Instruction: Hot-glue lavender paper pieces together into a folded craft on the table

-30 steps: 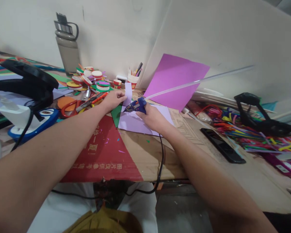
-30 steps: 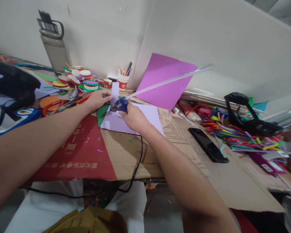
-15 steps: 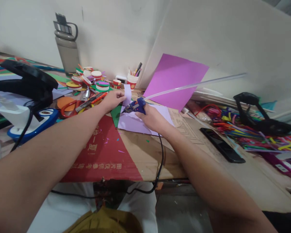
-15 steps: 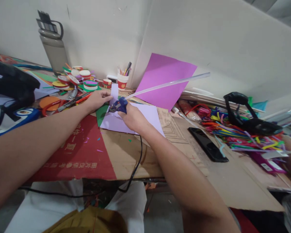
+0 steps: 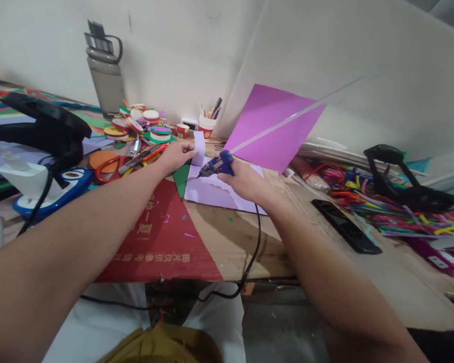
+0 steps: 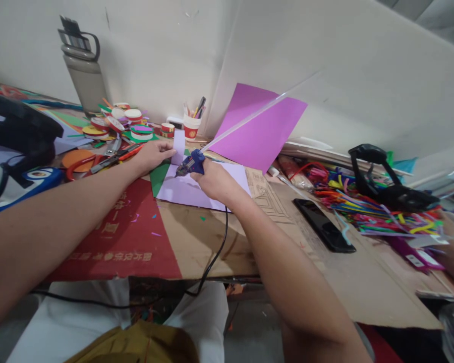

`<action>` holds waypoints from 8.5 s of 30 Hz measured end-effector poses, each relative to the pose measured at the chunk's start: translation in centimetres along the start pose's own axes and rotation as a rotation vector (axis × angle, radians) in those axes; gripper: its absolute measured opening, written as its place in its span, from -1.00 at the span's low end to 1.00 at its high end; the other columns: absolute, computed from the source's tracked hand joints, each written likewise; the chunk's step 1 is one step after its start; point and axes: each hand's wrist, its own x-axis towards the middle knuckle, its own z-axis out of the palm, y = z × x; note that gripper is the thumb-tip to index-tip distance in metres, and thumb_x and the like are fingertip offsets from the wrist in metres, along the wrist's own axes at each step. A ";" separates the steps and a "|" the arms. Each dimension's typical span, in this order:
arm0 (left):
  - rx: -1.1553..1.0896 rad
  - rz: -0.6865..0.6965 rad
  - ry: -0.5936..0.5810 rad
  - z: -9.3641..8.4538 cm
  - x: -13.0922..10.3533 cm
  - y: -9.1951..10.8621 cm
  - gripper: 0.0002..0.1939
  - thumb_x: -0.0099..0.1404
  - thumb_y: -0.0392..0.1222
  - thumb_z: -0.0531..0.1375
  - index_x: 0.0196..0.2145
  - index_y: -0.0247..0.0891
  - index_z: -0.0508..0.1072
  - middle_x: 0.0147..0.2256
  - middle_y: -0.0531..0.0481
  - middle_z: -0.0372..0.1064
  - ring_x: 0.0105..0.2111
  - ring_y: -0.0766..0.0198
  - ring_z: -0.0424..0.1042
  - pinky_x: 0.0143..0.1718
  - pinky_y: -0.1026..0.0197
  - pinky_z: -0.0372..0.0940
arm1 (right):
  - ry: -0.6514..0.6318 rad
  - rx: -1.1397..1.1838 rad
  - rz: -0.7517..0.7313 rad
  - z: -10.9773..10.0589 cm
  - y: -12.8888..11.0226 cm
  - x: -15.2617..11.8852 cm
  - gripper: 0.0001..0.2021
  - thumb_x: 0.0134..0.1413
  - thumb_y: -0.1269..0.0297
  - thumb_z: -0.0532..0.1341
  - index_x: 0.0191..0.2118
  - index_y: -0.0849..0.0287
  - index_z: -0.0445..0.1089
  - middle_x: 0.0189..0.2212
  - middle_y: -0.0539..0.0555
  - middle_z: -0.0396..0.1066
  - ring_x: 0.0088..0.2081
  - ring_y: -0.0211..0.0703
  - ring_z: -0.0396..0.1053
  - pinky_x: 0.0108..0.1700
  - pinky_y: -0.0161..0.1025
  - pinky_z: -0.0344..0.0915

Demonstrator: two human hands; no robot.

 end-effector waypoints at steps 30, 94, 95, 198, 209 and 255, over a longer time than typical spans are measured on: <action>-0.022 -0.001 0.013 0.2 0.1 -0.5 -0.79 0.12 -0.07 0.18 -0.47 -0.30 0.44 -0.54 0.09 0.28 -0.49 0.33 0.22 -0.42 0.24 0.12 | 0.041 -0.015 -0.002 0.4 0.5 0.3 -0.79 0.12 0.22 0.13 -0.15 0.19 0.33 -0.16 0.24 0.46 -0.14 0.06 0.41 -0.15 -0.10 0.29; -0.025 -0.008 -0.039 -0.2 -0.2 0.4 -0.79 0.12 -0.08 0.18 -0.51 -0.30 0.43 -0.53 0.07 0.30 -0.49 0.34 0.20 -0.41 0.24 0.10 | 0.072 0.016 0.019 1.8 -0.1 0.6 -0.69 0.16 0.23 0.11 -0.01 0.24 0.30 -0.07 0.28 0.44 -0.05 0.07 0.41 -0.08 -0.11 0.29; -0.030 -0.007 -0.037 -0.2 -0.1 0.3 -0.79 0.11 -0.08 0.18 -0.52 -0.30 0.43 -0.53 0.07 0.30 -0.49 0.34 0.20 -0.41 0.24 0.10 | 0.078 0.021 0.022 1.9 -0.2 0.7 -0.69 0.17 0.23 0.11 0.00 0.24 0.30 -0.06 0.29 0.44 -0.04 0.07 0.41 -0.08 -0.11 0.29; -0.065 -0.128 -0.074 -1.3 -1.0 2.2 -0.79 -0.06 -0.05 0.22 -0.51 -0.25 0.39 -0.51 0.07 0.38 -0.46 0.26 0.33 -0.38 0.24 0.20 | -0.016 0.450 0.206 -2.4 2.2 0.1 -0.85 0.06 0.21 0.21 -0.35 0.19 0.41 -0.62 -0.03 0.37 -0.62 -0.32 0.18 -0.53 -0.36 0.16; -0.129 -0.168 -0.045 -1.0 -1.0 2.2 -0.79 -0.07 -0.07 0.25 -0.50 -0.25 0.41 -0.48 0.05 0.43 -0.45 0.26 0.36 -0.36 0.23 0.23 | 0.083 0.194 0.084 0.1 2.4 0.9 -0.82 0.11 0.19 0.15 -0.27 0.19 0.36 -0.37 0.09 0.49 -0.41 -0.17 0.41 -0.37 -0.30 0.25; -0.066 -0.126 -0.062 -0.7 -1.0 2.3 -0.82 -0.01 -0.14 0.21 -0.46 -0.32 0.45 -0.46 0.02 0.42 -0.42 0.27 0.35 -0.33 0.24 0.26 | 0.078 -0.192 0.042 1.6 0.0 0.3 -0.70 0.16 0.24 0.11 -0.04 0.29 0.29 -0.17 0.31 0.48 -0.14 0.10 0.46 -0.18 -0.15 0.29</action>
